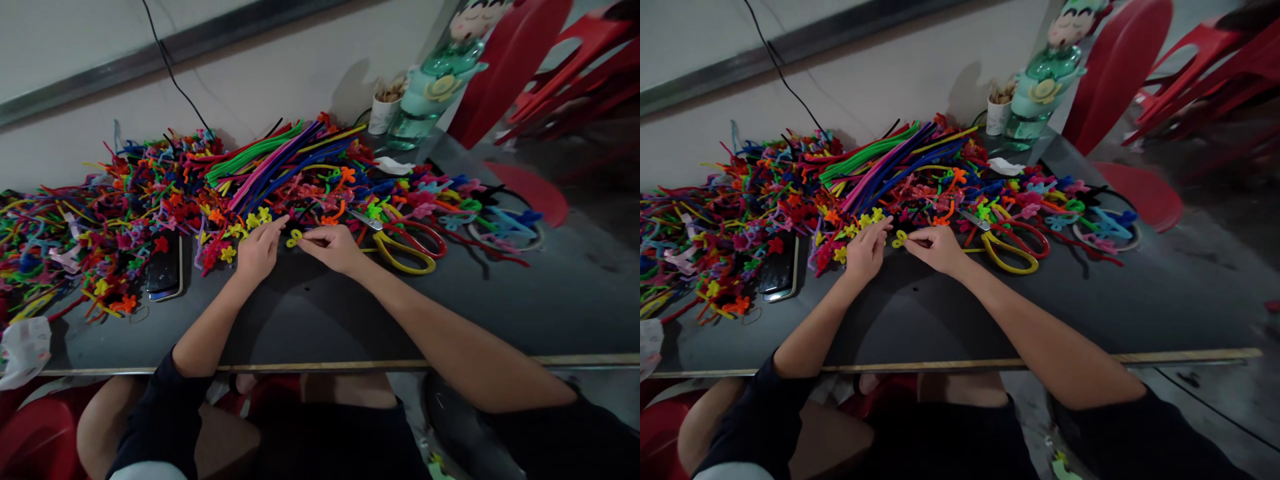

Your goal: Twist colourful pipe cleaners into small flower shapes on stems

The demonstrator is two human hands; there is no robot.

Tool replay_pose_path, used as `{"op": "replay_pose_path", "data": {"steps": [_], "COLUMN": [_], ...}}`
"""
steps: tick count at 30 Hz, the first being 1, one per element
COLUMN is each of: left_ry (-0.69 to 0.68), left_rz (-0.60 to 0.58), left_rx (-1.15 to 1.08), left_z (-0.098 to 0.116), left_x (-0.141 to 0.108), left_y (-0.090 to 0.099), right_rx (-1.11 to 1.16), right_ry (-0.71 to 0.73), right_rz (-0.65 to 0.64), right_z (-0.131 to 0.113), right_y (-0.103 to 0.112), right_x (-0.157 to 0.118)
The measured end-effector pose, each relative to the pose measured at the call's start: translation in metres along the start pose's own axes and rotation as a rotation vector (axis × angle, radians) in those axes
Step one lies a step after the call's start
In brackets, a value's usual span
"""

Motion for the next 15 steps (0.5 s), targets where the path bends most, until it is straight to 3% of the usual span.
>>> {"op": "replay_pose_path", "data": {"steps": [3, 6, 10, 15], "left_ry": [-0.247, -0.379, -0.457, -0.460], "left_rz": [-0.145, -0.210, -0.209, -0.231], "left_rx": [0.041, 0.066, 0.125, 0.167], "left_z": [-0.008, -0.013, -0.012, -0.011], "left_x": [0.000, -0.001, -0.001, -0.001], "left_y": [0.004, 0.009, 0.015, 0.017], "right_rx": [0.156, 0.261, 0.352, 0.378], "right_ry": [-0.120, -0.202, -0.266, -0.310], "right_rz": [-0.235, -0.358, -0.411, -0.403], "right_z": [0.005, 0.008, 0.008, 0.008], "right_y": [0.001, 0.002, 0.005, 0.006], "right_x": [0.004, 0.007, 0.008, 0.008]}}
Point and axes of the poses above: each hand's wrist, its own x-axis towards the middle knuckle, its own y-axis out of the back of the hand, z = x × y, the point moved 1 cm from there along x, towards the middle knuckle, and after that the axes turned 8 degrees about z, right-handed, at the moved point
